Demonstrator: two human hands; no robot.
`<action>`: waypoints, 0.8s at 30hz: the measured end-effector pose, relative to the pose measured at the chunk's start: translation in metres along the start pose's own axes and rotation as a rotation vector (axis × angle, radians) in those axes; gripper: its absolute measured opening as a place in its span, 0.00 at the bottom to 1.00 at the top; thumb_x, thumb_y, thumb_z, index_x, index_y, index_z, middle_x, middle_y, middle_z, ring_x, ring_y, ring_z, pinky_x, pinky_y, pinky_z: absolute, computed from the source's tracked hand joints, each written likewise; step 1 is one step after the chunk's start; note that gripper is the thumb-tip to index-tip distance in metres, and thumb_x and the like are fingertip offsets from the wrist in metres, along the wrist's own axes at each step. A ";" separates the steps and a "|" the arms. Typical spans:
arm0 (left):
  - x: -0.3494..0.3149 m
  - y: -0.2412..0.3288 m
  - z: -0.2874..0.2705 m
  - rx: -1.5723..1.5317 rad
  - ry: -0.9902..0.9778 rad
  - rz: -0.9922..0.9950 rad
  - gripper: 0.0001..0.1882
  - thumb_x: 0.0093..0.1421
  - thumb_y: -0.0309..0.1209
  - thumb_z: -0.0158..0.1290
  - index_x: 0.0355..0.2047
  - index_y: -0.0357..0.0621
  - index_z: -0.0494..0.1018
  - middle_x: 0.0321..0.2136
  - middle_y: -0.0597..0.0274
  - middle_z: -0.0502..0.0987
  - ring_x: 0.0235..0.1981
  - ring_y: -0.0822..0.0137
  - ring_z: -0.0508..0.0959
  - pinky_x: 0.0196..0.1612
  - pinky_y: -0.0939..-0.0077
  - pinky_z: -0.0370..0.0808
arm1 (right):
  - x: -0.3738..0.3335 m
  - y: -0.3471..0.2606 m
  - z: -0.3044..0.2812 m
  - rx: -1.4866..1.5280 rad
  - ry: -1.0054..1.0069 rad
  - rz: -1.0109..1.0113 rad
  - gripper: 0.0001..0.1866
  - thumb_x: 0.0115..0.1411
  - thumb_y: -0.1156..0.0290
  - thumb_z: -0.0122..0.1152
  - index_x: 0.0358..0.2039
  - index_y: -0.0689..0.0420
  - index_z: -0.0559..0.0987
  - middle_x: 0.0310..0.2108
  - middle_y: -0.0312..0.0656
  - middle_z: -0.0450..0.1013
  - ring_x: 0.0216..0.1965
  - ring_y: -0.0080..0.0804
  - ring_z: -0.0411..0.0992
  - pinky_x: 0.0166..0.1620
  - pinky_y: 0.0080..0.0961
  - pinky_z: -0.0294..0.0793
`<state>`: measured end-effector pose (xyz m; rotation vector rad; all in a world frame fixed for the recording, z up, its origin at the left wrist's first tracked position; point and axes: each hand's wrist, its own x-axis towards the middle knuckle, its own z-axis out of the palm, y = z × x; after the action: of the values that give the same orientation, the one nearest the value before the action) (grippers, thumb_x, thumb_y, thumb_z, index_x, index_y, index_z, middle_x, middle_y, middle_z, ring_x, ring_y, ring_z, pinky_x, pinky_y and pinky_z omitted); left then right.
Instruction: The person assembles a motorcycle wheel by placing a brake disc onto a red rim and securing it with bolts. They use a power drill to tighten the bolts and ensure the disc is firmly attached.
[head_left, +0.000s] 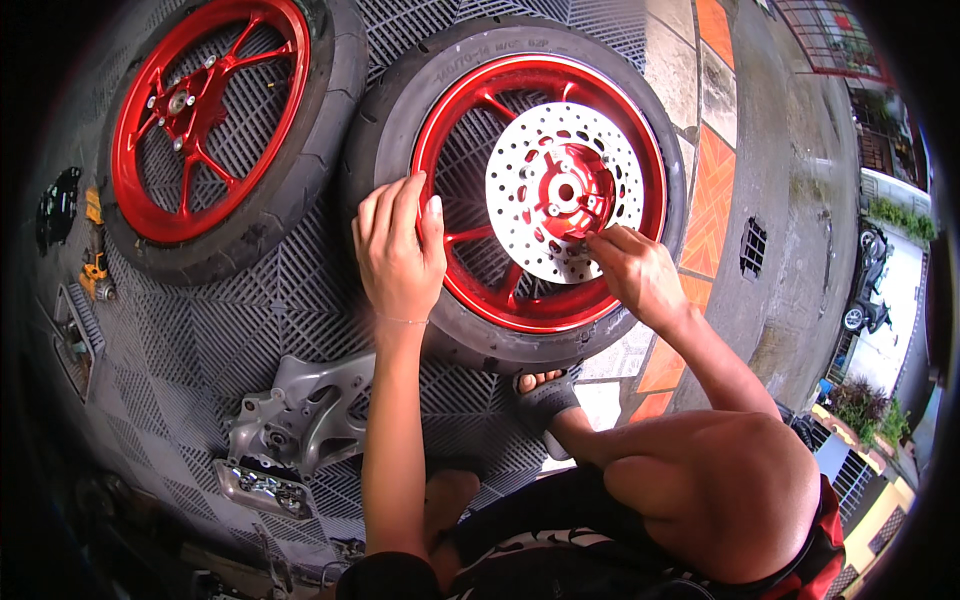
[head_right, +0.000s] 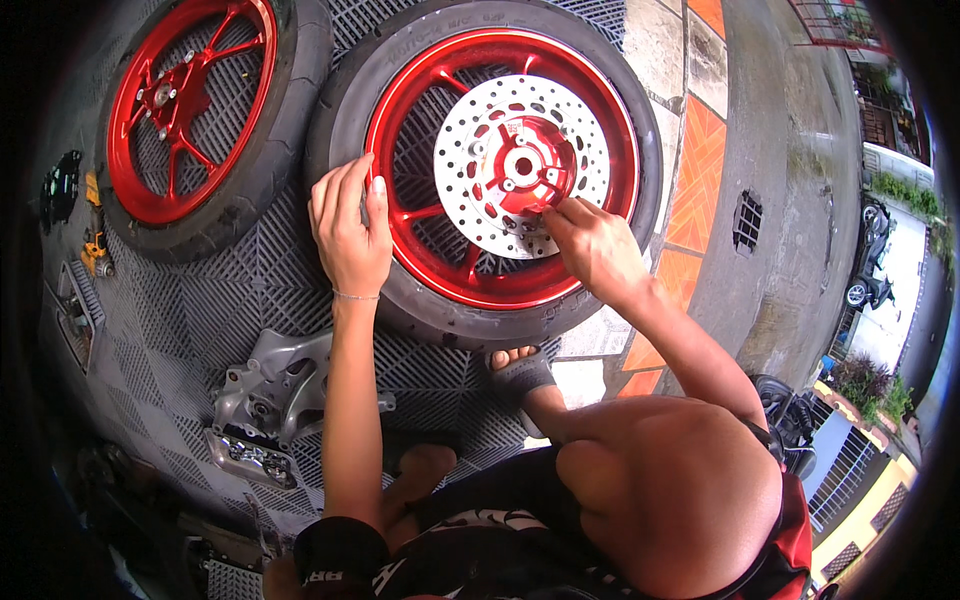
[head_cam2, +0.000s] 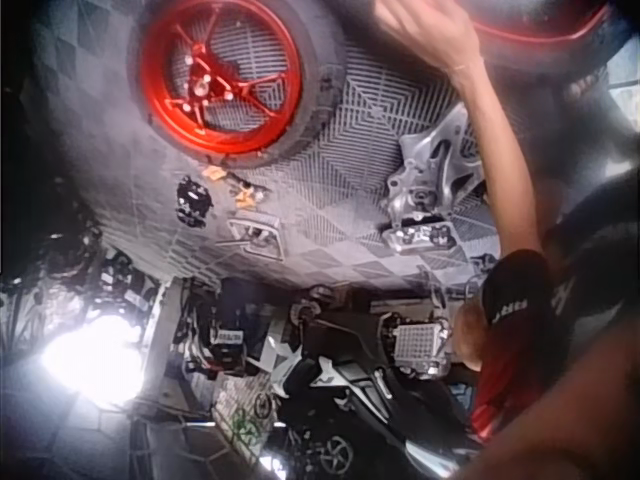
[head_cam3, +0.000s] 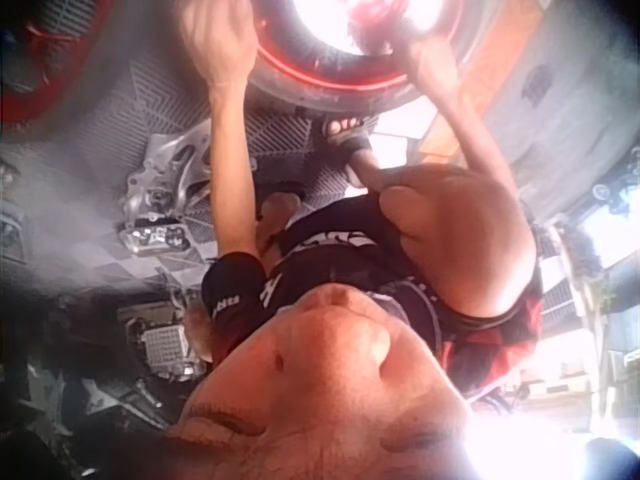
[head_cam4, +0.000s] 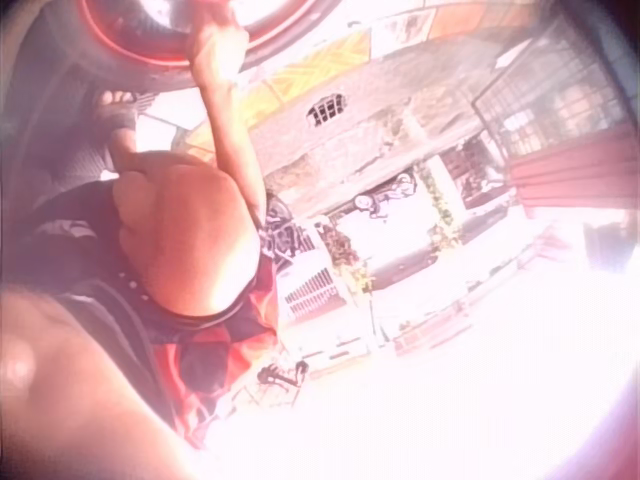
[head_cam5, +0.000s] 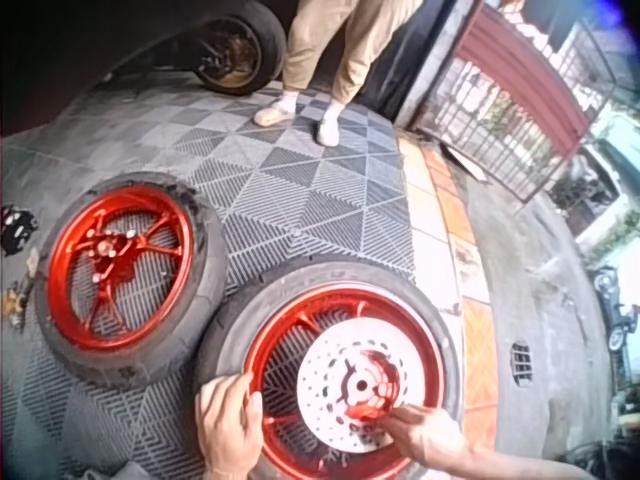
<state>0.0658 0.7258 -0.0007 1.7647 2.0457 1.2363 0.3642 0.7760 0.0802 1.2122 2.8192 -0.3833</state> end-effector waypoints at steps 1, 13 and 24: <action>0.000 -0.001 0.001 0.007 0.008 0.011 0.15 0.70 0.33 0.55 0.52 0.38 0.79 0.48 0.54 0.82 0.52 0.52 0.78 0.55 0.57 0.73 | -0.001 0.000 -0.001 -0.008 -0.009 0.006 0.11 0.60 0.76 0.66 0.43 0.62 0.84 0.33 0.43 0.77 0.32 0.41 0.80 0.34 0.34 0.81; 0.011 0.007 -0.002 0.014 0.017 -0.032 0.14 0.69 0.36 0.54 0.48 0.39 0.80 0.45 0.52 0.82 0.47 0.49 0.79 0.52 0.54 0.73 | 0.012 0.004 0.012 -0.082 -0.015 0.046 0.09 0.62 0.68 0.68 0.36 0.56 0.75 0.37 0.45 0.77 0.30 0.45 0.80 0.28 0.40 0.79; -0.009 0.008 -0.013 -0.060 0.041 -0.078 0.16 0.68 0.38 0.53 0.46 0.37 0.74 0.46 0.53 0.75 0.50 0.55 0.73 0.54 0.58 0.70 | -0.008 0.039 0.058 -0.190 -0.153 0.168 0.18 0.77 0.59 0.49 0.46 0.59 0.82 0.26 0.55 0.80 0.25 0.53 0.79 0.28 0.48 0.74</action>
<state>0.0664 0.7116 0.0102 1.6302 2.0557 1.3077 0.3947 0.7823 0.0175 1.3053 2.5364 -0.1854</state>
